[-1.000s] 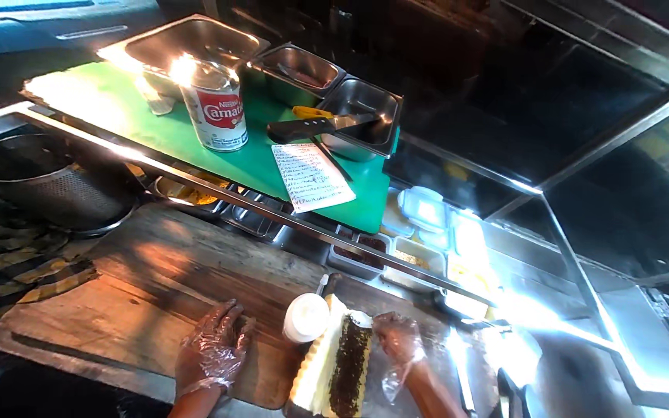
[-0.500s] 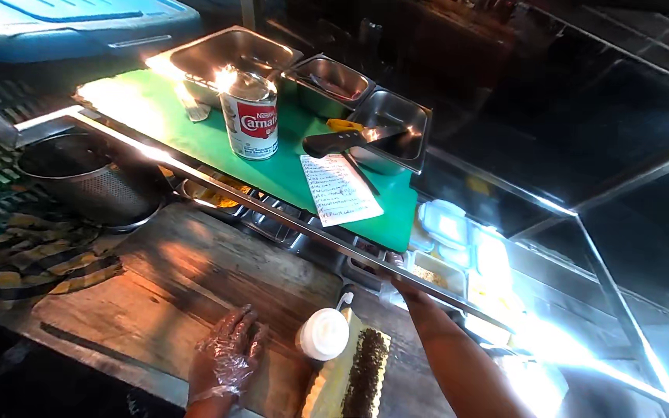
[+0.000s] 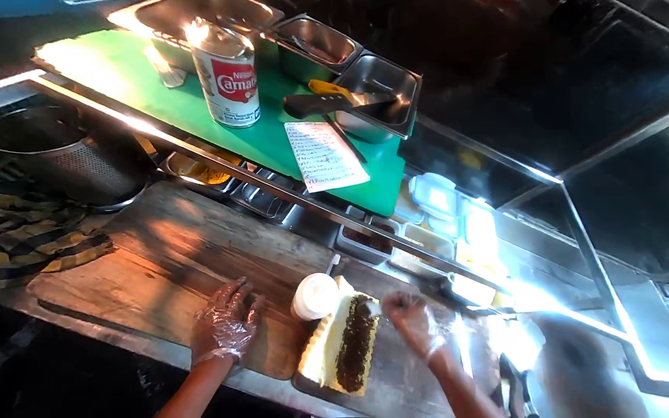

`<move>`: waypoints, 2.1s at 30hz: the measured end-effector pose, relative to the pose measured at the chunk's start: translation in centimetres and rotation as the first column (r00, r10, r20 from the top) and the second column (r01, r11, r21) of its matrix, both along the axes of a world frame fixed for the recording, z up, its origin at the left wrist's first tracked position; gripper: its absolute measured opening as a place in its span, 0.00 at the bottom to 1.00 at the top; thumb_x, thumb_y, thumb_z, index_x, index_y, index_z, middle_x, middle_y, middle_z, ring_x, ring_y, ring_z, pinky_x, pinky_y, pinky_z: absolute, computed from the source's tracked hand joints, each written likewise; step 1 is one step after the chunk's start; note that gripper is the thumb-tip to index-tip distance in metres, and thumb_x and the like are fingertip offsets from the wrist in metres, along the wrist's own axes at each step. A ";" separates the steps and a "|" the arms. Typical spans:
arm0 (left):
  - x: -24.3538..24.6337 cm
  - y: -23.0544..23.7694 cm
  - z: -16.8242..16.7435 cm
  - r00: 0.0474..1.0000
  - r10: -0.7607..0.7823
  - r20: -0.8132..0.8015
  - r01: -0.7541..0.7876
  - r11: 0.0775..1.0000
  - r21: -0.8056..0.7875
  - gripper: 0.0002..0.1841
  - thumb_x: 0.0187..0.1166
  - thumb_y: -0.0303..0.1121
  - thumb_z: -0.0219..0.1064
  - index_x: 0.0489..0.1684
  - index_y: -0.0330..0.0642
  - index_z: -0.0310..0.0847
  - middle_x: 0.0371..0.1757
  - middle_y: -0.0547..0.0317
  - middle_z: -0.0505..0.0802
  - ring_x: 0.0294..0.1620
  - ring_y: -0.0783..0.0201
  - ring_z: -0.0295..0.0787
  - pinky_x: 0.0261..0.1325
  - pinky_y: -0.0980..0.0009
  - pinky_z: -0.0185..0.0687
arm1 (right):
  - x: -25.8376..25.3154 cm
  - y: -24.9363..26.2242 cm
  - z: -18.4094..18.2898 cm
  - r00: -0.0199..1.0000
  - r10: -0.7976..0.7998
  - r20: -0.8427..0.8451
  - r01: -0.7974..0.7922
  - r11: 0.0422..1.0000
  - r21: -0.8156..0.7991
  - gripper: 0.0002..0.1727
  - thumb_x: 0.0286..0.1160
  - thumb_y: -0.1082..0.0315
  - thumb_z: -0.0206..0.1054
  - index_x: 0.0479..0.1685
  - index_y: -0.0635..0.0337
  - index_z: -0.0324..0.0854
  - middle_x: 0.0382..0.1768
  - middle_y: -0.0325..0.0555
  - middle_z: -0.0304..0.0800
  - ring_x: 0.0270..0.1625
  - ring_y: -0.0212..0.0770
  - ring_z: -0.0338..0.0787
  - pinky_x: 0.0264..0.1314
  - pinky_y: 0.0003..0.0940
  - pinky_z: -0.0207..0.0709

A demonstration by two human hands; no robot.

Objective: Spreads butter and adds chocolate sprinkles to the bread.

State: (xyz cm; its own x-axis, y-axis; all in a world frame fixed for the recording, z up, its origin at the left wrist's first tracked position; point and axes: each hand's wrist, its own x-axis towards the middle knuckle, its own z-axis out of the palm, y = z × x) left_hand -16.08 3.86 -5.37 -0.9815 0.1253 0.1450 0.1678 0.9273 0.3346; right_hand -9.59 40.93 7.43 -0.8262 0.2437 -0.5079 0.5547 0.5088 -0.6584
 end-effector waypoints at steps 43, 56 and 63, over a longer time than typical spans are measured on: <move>-0.1 0.1 -0.7 0.999 -0.005 -0.049 0.004 1.000 -0.019 0.31 0.80 0.61 0.50 0.64 0.52 0.90 0.74 0.59 0.89 0.78 0.50 0.82 0.76 0.44 0.73 | 13.3 -9.7 -6.0 0.797 -0.125 -0.590 0.379 0.865 0.328 0.07 0.61 0.71 0.73 0.36 0.62 0.94 0.35 0.47 0.96 0.40 0.38 0.96 0.48 0.32 0.90; -0.1 0.2 -0.4 1.000 -0.004 -0.022 0.004 1.000 -0.020 0.30 0.80 0.59 0.51 0.65 0.51 0.89 0.75 0.57 0.88 0.78 0.48 0.81 0.76 0.42 0.73 | 10.6 -8.1 -6.9 0.730 -0.118 -0.673 0.420 0.854 0.306 0.07 0.60 0.72 0.72 0.35 0.62 0.94 0.36 0.46 0.97 0.41 0.36 0.96 0.50 0.29 0.91; -0.2 0.2 -0.9 0.997 -0.005 -0.078 0.002 0.999 -0.036 0.30 0.80 0.61 0.50 0.63 0.53 0.90 0.73 0.58 0.89 0.77 0.51 0.82 0.76 0.45 0.74 | 9.5 -6.7 -8.4 0.707 -0.045 -0.705 0.419 0.830 0.367 0.08 0.61 0.71 0.73 0.37 0.63 0.93 0.37 0.48 0.96 0.40 0.39 0.96 0.48 0.31 0.91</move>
